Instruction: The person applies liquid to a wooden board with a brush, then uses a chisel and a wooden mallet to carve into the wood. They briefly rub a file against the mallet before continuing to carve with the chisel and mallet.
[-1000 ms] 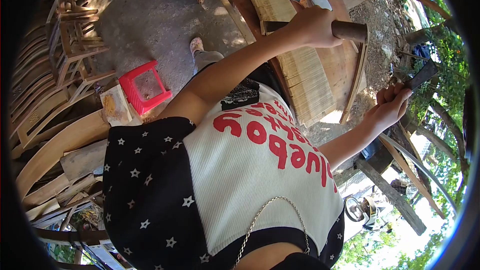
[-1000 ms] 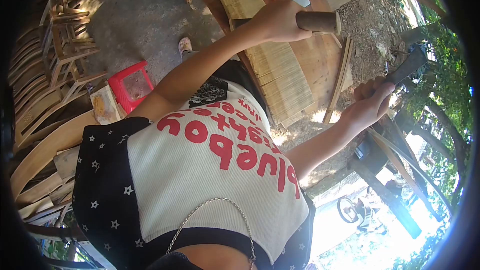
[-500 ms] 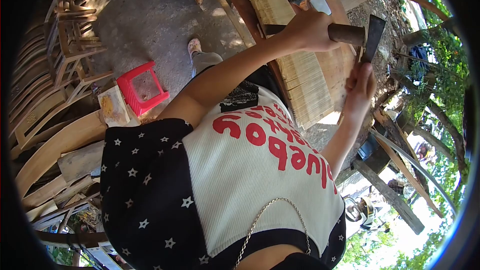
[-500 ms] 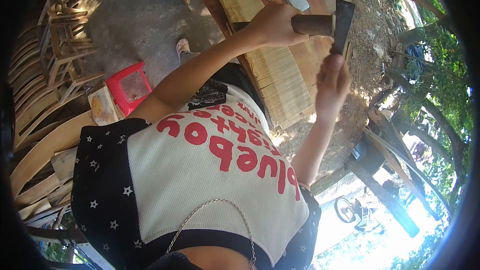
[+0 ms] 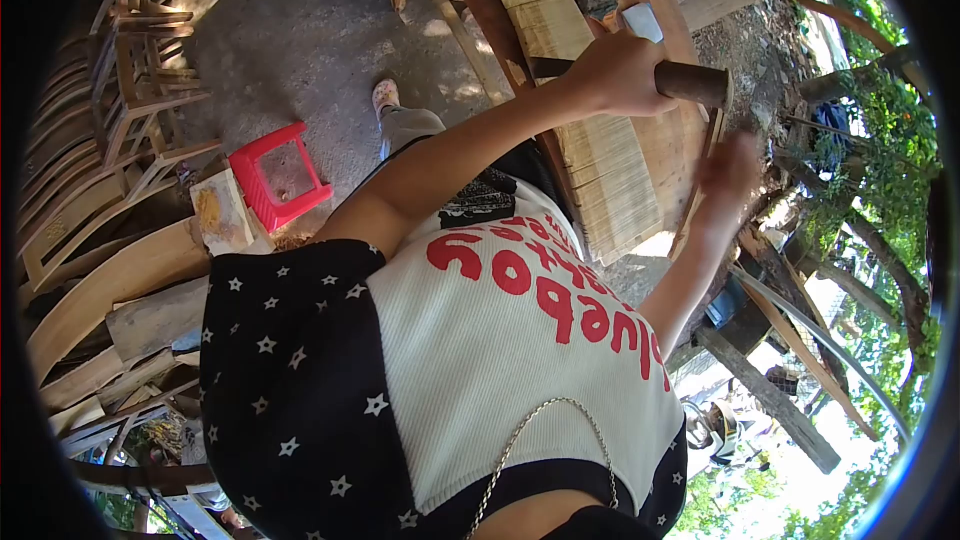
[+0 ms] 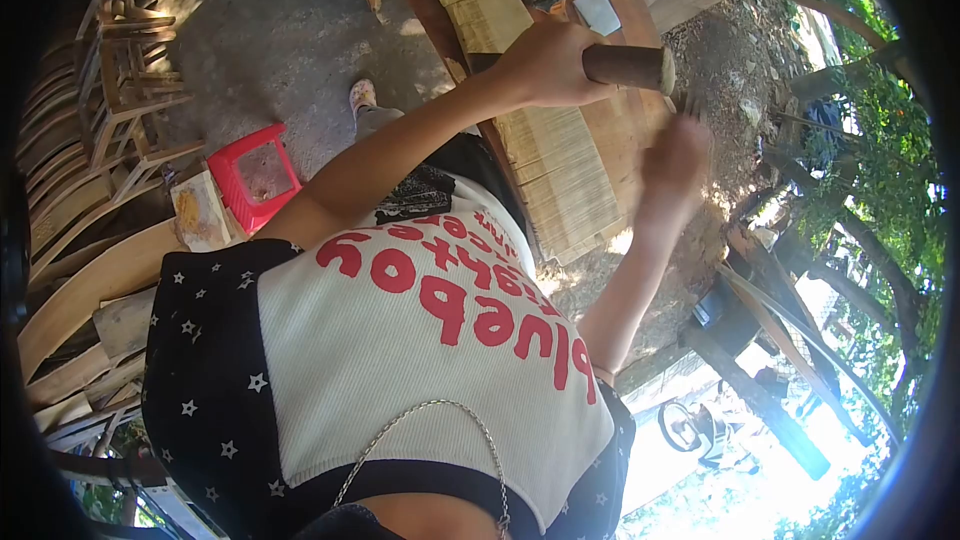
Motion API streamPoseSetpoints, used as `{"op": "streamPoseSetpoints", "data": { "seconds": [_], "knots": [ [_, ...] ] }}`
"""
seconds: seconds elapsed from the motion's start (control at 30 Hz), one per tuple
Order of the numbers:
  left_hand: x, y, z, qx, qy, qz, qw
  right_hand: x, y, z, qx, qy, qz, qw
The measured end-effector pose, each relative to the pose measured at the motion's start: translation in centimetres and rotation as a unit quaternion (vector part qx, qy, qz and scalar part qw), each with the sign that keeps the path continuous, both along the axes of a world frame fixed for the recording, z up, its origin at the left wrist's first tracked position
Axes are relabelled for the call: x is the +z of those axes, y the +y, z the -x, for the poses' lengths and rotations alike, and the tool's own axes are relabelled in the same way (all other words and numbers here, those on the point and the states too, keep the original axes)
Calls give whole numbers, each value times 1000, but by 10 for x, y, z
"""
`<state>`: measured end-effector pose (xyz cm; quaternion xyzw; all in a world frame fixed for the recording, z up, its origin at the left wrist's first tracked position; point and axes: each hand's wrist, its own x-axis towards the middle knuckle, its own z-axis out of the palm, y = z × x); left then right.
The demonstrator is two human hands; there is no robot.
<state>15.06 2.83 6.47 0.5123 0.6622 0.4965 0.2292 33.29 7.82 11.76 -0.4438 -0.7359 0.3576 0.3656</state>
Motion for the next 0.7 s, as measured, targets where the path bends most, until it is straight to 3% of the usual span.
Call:
{"op": "streamPoseSetpoints", "data": {
  "seconds": [0.03,0.1,0.13,0.23,0.3,0.33,0.37,0.43,0.5,0.7],
  "knots": [
    [-3,0,0,16,11,-14,1000,19,-24,19,91,-2,166,982],
    [-7,-3,6,13,-2,-24,1000,25,-15,12,72,-85,21,994],
    [-10,-6,6,8,-18,-31,999,34,-17,17,-17,16,27,999],
    [-11,-9,0,23,-9,-25,999,44,-21,26,-100,179,38,978],
    [-13,-9,-2,25,26,-19,999,12,-28,25,-38,49,94,994],
    [-13,-9,-4,24,60,-11,998,10,-28,18,93,11,145,985],
    [-13,-8,-7,24,60,-12,998,14,-26,11,93,12,145,985],
    [-5,-12,-14,-4,75,-42,996,29,-22,2,-19,-3,77,997],
    [4,-14,-27,-23,70,-68,995,39,-17,-8,-64,116,57,990],
    [11,-11,-42,-79,82,-79,990,44,-17,-26,-103,138,63,983]
  ]
}}
